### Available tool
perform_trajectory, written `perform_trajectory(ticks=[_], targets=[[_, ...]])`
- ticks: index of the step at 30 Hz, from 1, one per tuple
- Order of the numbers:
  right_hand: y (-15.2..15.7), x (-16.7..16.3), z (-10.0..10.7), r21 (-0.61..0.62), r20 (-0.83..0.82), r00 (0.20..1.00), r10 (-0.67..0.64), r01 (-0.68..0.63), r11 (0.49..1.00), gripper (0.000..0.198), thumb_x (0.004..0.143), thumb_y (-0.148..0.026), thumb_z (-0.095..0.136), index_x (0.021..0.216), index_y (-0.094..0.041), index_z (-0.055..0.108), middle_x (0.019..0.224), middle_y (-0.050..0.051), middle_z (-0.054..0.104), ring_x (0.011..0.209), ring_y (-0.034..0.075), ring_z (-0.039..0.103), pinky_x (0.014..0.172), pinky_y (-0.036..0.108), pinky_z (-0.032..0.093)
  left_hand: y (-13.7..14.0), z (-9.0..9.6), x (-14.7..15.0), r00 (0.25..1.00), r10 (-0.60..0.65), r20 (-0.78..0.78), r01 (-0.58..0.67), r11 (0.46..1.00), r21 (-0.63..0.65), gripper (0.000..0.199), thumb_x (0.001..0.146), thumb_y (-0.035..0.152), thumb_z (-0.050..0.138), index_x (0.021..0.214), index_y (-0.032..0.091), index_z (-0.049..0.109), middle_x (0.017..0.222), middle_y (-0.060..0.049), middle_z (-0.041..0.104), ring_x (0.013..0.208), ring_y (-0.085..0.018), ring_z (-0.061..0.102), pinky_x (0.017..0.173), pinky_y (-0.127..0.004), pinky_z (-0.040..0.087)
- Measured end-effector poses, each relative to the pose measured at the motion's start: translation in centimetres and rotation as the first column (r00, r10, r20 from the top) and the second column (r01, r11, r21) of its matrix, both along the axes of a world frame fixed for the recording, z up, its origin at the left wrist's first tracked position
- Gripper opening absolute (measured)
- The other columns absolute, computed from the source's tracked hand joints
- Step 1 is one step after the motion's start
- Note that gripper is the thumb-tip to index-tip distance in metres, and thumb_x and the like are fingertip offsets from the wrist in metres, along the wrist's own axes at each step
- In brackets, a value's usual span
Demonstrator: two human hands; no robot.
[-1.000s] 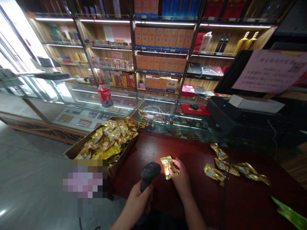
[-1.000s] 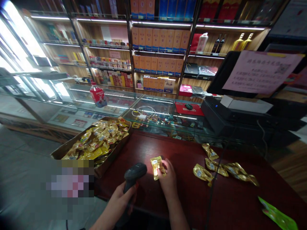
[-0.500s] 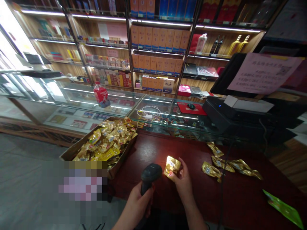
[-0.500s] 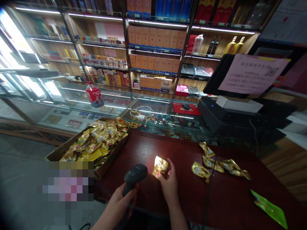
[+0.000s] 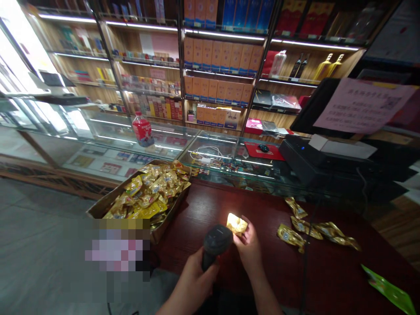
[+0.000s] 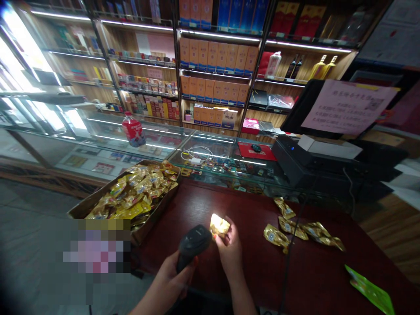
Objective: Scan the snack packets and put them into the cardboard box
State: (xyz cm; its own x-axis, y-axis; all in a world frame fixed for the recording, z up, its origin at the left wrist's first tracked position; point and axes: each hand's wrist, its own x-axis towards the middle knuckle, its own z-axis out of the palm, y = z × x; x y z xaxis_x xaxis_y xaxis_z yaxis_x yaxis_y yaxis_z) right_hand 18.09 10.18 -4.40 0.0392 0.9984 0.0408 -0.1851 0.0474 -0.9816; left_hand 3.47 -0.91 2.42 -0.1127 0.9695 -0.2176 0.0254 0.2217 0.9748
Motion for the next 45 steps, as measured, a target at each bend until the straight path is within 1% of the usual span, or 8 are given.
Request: perform_trajectory(ticks=[10,24,30,34,38,41,43,45], targets=[[0.3,0.1,-0.9,-0.012,-0.004,0.999,0.036,-0.036,0.999,0.064,0.07,-0.026,0.074,0.129,-0.021,0.05,0.124,0.013,0.068,0.111,0.026,0.068,0.1,0.043,0.052,0.5,-0.7,-0.2,1.0,-0.014,-0.014,0.014,1.0,0.009,0.017,0.086,0.035,0.058,0.083,0.018,0.057,0.051,0.009,0.046,0.037,-0.006,0.04,0.037,-0.017,0.033],[0.2,-0.3,-0.2,-0.004,-0.023,0.999,0.035,-0.035,0.999,0.062,0.068,-0.029,0.078,0.126,-0.022,0.055,0.122,0.01,0.07,0.106,0.024,0.07,0.096,0.039,0.055,0.2,0.5,-0.5,0.998,0.033,0.058,-0.033,0.999,0.01,0.014,0.078,0.031,0.065,0.082,0.018,0.06,0.05,0.01,0.044,0.037,-0.005,0.037,0.037,-0.016,0.032],[1.6,0.1,-1.9,-0.227,-0.003,0.996,-0.089,0.086,0.97,0.07,0.056,-0.043,0.087,0.115,-0.018,0.062,0.1,0.007,0.076,0.088,0.026,0.074,0.079,0.035,0.06,0.7,-1.4,-1.0,0.966,0.185,0.183,-0.177,0.983,-0.055,0.029,0.075,0.043,0.071,0.084,0.018,0.059,0.047,0.01,0.049,0.032,-0.006,0.04,0.033,-0.016,0.032],[3.2,-2.0,1.5,-0.265,-0.114,0.993,0.022,-0.052,0.963,0.095,0.059,-0.047,0.087,0.141,-0.021,0.046,0.105,0.006,0.075,0.082,0.023,0.074,0.07,0.032,0.061,2.0,-4.4,-2.5,0.902,0.322,0.287,-0.301,0.947,-0.116,0.049,0.066,0.062,0.074,0.079,0.019,0.054,0.046,0.007,0.055,0.028,-0.008,0.044,0.028,-0.018,0.033],[4.5,-7.7,7.4,-0.08,-0.048,0.963,0.266,-0.269,0.96,0.081,0.066,-0.041,0.081,0.138,-0.021,0.05,0.103,0.006,0.075,0.082,0.023,0.073,0.065,0.031,0.06,2.8,-5.8,-3.3,0.872,0.363,0.329,-0.342,0.932,-0.121,0.054,0.067,0.071,0.069,0.079,0.02,0.051,0.048,0.006,0.057,0.029,-0.009,0.048,0.029,-0.019,0.037],[4.7,-12.4,11.2,0.159,0.144,0.883,0.446,-0.466,0.87,0.057,0.072,-0.031,0.074,0.126,-0.022,0.06,0.104,0.005,0.075,0.095,0.023,0.072,0.08,0.035,0.059,2.9,-6.1,-3.2,0.861,0.375,0.344,-0.353,0.927,-0.128,0.058,0.063,0.074,0.069,0.078,0.021,0.051,0.046,0.006,0.056,0.027,-0.009,0.046,0.027,-0.02,0.036],[4.4,-14.7,13.2,0.279,0.38,0.762,0.524,-0.634,0.721,0.042,0.078,-0.022,0.067,0.119,-0.025,0.066,0.107,0.003,0.075,0.1,0.021,0.07,0.089,0.035,0.055,2.9,-6.2,-3.1,0.852,0.391,0.348,-0.369,0.92,-0.129,0.062,0.059,0.077,0.07,0.078,0.021,0.051,0.044,0.007,0.055,0.025,-0.009,0.044,0.025,-0.02,0.034],[3.9,-16.3,14.8,0.308,0.623,0.578,0.527,-0.801,0.514,0.037,0.082,-0.014,0.063,0.116,-0.028,0.069,0.107,0.0,0.075,0.1,0.018,0.07,0.09,0.032,0.053,2.8,-6.3,-2.9,0.845,0.402,0.352,-0.387,0.915,-0.115,0.064,0.057,0.078,0.07,0.078,0.02,0.052,0.044,0.007,0.054,0.025,-0.009,0.043,0.025,-0.02,0.033]])
